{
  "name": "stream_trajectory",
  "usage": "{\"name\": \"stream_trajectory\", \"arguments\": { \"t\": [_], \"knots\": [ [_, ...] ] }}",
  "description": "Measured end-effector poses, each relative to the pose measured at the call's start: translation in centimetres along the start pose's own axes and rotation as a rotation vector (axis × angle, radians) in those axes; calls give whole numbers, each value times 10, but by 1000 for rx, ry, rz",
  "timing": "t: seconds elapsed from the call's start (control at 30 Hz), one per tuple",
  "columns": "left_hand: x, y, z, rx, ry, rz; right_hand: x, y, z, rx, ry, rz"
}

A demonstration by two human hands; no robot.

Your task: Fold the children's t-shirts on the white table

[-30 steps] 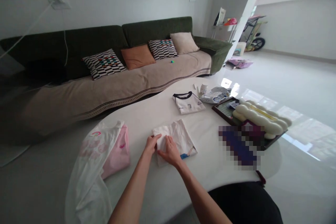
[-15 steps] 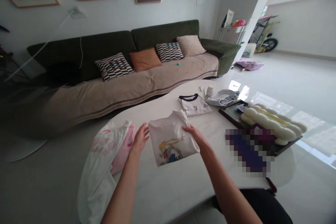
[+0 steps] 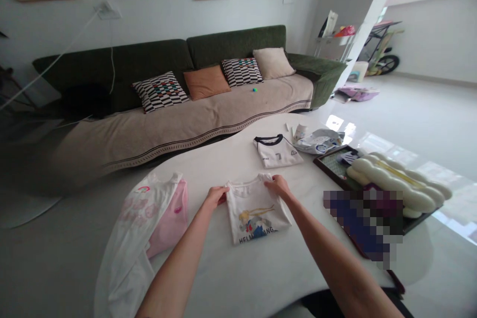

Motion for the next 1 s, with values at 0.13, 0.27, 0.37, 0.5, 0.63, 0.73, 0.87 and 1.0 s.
{"name": "stream_trajectory", "arguments": {
  "t": [0.13,0.27,0.37,0.5,0.63,0.73,0.87,1.0],
  "knots": [
    [16,-5,2,-35,-76,11,-10,-1,-7,42,66,75],
    [1,-11,19,-72,-25,41,2,10,2,62,82,122],
    [-26,-17,40,-189,54,-8,20,14,22,24,82,140],
    [-43,-20,61,-264,45,-27,32,12,48,25,117,106],
    [-19,-33,64,-338,-6,132,18,20,46,57,174,31],
    [27,-56,59,-459,-104,180,-3,47,23,85,242,-18],
    [105,-100,36,-442,-275,120,-31,103,-35,193,302,-43],
    [142,-154,-6,-305,-328,62,-38,145,-104,328,293,2]
  ]
}}
Point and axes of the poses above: each hand's wrist, its own z-axis away from the middle knuckle, its own y-axis out of the back of the hand, x = y × z, the point moved 6 cm from there along -z, towards the middle knuckle, and after that the axes turned 2 degrees about x, right-handed, at the moved point
